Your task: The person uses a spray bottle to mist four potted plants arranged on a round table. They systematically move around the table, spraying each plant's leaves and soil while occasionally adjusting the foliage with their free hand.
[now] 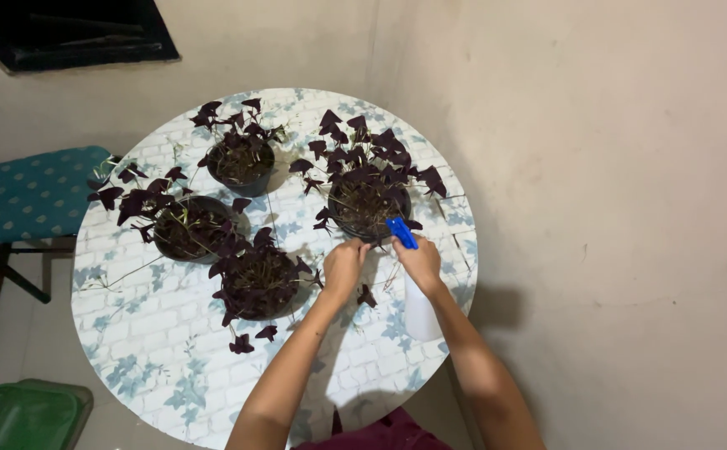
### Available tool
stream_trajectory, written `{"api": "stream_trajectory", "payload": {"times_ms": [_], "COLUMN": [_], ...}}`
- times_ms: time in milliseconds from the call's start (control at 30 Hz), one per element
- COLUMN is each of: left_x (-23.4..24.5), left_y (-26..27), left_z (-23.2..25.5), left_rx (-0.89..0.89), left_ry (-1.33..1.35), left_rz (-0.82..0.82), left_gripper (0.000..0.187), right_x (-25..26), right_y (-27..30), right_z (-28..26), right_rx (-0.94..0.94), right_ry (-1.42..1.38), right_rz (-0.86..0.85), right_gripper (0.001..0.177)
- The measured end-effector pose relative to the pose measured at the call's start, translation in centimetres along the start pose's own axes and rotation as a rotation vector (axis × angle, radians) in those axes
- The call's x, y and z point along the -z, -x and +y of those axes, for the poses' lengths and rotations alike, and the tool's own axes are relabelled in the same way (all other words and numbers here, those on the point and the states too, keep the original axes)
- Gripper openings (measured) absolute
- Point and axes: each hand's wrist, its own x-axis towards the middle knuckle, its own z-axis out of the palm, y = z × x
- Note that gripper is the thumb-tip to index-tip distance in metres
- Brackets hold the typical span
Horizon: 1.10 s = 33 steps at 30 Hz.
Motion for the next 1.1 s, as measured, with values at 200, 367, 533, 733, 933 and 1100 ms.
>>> {"api": "stream_trajectory", "payload": {"times_ms": [200,367,533,733,933,1100], "left_x": [1.5,6.4,5.8,5.8,2.9,2.2], "left_y": [0.9,1.7,2.0,2.3,3.0,3.9], "left_z": [0.3,3.6,3.3,3.1,1.1,-0.2], "left_rx": [-0.062,-0.101,-0.104,-0.098,-0.088,-0.098], "left_ry": [0.011,0.031,0.032,0.036,0.028,0.01], "left_rz": [-0.071,-0.113,-0.132,-0.158,-0.252,-0.328], "left_gripper": [0.015,0.034,0.042,0.048,0.047,0.044], "right_x": [2.3,1.9,1.7,2.4,3.1,3.3], "right_y": [2.6,1.5,1.7,2.1,2.7,3.8], "right_z": [-3.5,-1.9,-1.3,-1.7,-2.0,-2.4], "right_rx": [0.031,0.069,0.006,0.002,0.105,0.069], "right_ry": [-0.1,-0.123,-0.05,-0.057,-0.181,-0.159], "right_rz": [0.024,-0.016,0.015,0.034,0.033,0.071], "right_gripper": [0.042,0.042,0.04,0.041,0.044,0.035]}}
